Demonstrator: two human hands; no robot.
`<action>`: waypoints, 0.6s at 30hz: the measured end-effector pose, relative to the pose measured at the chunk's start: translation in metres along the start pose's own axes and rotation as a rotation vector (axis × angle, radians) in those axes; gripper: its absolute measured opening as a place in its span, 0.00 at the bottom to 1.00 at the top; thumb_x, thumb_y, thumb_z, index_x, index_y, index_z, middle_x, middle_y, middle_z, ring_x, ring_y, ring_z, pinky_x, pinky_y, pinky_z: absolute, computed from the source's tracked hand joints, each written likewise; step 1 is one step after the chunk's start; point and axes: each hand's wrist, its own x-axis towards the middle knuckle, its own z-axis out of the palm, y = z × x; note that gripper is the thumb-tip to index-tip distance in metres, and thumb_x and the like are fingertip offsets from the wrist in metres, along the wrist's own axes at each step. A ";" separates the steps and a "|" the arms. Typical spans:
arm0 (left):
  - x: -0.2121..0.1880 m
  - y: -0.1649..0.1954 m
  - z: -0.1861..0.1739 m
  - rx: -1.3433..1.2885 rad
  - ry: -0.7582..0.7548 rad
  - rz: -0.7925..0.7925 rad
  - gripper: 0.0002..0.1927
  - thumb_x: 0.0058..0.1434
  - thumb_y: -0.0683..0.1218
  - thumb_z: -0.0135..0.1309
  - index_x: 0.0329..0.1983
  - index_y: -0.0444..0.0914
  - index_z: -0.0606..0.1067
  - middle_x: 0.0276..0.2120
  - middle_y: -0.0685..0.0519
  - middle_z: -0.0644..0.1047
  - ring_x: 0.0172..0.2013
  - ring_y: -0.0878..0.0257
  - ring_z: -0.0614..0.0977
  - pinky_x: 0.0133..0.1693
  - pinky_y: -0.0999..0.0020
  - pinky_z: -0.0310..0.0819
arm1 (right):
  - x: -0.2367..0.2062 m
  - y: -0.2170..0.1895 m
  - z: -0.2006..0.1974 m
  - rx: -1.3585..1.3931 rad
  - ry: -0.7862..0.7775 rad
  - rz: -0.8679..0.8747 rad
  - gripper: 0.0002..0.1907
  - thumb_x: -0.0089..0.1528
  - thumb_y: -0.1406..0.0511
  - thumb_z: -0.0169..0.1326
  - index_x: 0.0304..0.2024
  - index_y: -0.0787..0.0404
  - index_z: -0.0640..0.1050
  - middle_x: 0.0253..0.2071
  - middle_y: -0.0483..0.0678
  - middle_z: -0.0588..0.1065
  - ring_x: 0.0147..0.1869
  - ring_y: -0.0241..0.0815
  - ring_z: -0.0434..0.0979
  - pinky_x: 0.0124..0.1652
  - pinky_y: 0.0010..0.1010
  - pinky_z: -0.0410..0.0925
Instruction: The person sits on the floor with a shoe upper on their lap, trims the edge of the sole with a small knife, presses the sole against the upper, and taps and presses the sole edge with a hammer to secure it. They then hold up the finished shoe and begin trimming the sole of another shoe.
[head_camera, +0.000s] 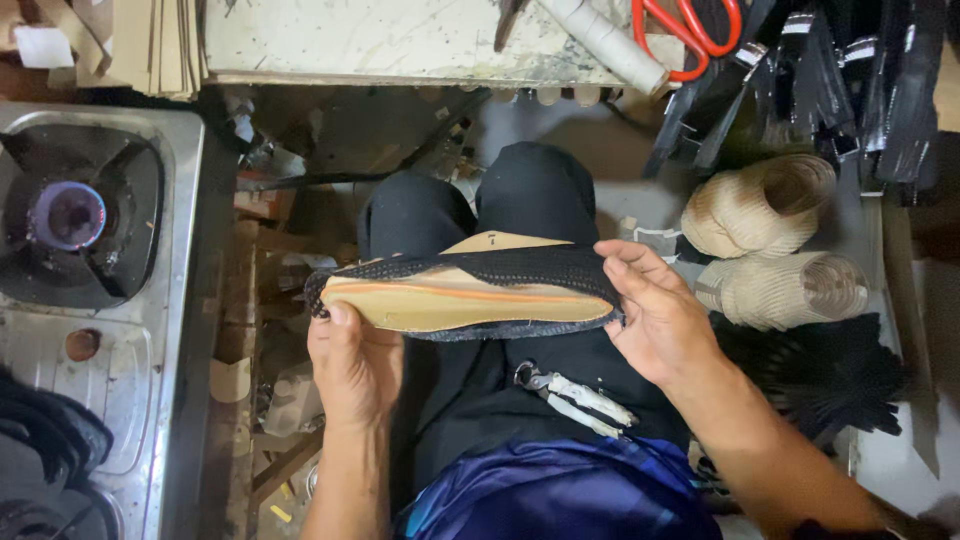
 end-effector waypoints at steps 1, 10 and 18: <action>0.000 -0.003 0.000 -0.020 -0.001 -0.005 0.17 0.73 0.50 0.55 0.57 0.33 0.73 0.53 0.47 0.80 0.55 0.57 0.81 0.62 0.55 0.72 | -0.001 0.000 -0.001 0.021 -0.013 -0.014 0.09 0.69 0.69 0.51 0.51 0.61 0.78 0.46 0.48 0.78 0.49 0.39 0.79 0.47 0.32 0.71; 0.000 -0.027 -0.002 -0.086 0.079 -0.018 0.16 0.75 0.50 0.52 0.57 0.34 0.73 0.55 0.48 0.78 0.57 0.57 0.79 0.64 0.54 0.70 | -0.011 -0.001 0.009 0.014 -0.021 -0.161 0.11 0.71 0.67 0.50 0.54 0.64 0.76 0.48 0.50 0.79 0.51 0.41 0.80 0.52 0.35 0.72; 0.009 -0.016 0.005 0.001 0.237 -0.056 0.18 0.72 0.50 0.52 0.57 0.32 0.73 0.54 0.46 0.79 0.56 0.56 0.80 0.62 0.54 0.72 | -0.001 -0.005 -0.002 -0.211 -0.353 -0.230 0.18 0.67 0.68 0.56 0.59 0.65 0.75 0.68 0.54 0.69 0.68 0.48 0.72 0.60 0.44 0.69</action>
